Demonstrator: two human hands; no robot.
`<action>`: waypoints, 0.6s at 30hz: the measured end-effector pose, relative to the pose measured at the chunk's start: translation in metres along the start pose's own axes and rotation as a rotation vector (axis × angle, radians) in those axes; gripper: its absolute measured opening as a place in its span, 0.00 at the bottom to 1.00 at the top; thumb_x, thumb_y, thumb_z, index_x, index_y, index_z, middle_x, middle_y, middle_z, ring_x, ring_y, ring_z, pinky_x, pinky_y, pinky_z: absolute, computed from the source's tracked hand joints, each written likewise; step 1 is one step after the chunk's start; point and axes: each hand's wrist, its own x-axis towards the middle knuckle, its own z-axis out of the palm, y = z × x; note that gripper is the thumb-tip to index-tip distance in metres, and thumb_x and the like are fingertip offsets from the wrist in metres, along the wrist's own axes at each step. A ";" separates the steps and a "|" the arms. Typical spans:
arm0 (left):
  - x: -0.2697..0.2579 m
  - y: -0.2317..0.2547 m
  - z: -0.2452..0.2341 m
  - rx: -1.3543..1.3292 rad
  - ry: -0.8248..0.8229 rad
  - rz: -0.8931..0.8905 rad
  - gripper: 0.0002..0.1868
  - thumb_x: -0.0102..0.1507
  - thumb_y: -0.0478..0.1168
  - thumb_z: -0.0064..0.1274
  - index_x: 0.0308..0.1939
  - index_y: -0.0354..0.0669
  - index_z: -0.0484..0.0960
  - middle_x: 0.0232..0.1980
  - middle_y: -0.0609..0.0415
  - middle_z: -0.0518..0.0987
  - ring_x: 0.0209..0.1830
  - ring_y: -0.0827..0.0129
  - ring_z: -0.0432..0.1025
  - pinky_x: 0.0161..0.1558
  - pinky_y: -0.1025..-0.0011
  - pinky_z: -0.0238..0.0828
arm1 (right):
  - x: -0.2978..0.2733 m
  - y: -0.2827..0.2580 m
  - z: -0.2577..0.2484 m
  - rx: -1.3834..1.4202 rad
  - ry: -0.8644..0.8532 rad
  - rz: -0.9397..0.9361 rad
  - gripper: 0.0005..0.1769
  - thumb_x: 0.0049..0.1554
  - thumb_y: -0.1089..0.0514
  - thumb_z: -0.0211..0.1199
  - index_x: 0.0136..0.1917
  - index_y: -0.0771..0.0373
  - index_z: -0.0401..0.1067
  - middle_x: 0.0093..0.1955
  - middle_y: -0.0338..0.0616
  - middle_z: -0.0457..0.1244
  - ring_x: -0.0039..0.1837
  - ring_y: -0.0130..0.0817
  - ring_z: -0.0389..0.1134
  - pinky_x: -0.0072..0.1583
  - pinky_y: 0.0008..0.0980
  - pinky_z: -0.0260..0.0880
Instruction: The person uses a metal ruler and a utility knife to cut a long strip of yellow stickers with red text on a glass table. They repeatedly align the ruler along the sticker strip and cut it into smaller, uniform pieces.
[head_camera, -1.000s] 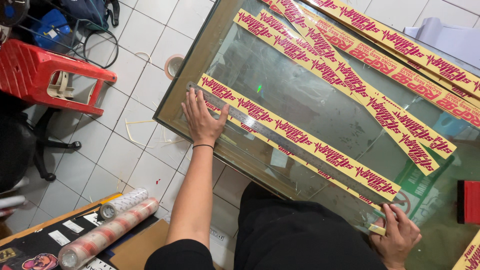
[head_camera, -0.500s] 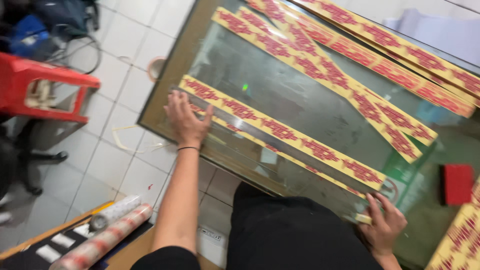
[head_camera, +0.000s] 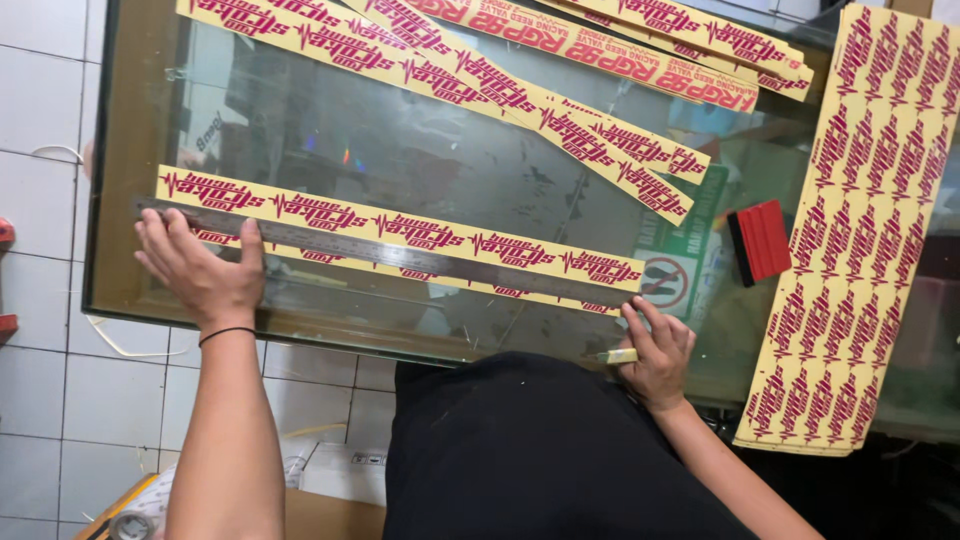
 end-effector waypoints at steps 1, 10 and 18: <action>0.000 0.001 0.000 -0.002 -0.005 0.002 0.43 0.70 0.60 0.58 0.69 0.20 0.69 0.75 0.22 0.61 0.76 0.30 0.51 0.71 0.31 0.41 | 0.000 0.000 0.000 -0.003 -0.003 0.004 0.21 0.61 0.63 0.59 0.66 0.54 0.76 0.70 0.40 0.66 0.60 0.44 0.65 0.61 0.43 0.60; 0.001 0.003 -0.003 -0.010 -0.032 -0.013 0.45 0.71 0.62 0.55 0.70 0.18 0.68 0.75 0.22 0.60 0.76 0.30 0.50 0.71 0.32 0.39 | 0.002 -0.001 0.000 -0.009 -0.010 0.023 0.22 0.59 0.63 0.59 0.67 0.56 0.76 0.71 0.40 0.66 0.59 0.43 0.63 0.61 0.43 0.60; 0.003 0.013 -0.011 -0.034 -0.044 -0.031 0.43 0.71 0.62 0.54 0.69 0.22 0.67 0.75 0.26 0.58 0.77 0.31 0.50 0.70 0.28 0.40 | 0.002 -0.001 0.000 -0.005 -0.004 0.025 0.23 0.58 0.65 0.60 0.66 0.57 0.76 0.70 0.41 0.66 0.59 0.44 0.63 0.59 0.43 0.60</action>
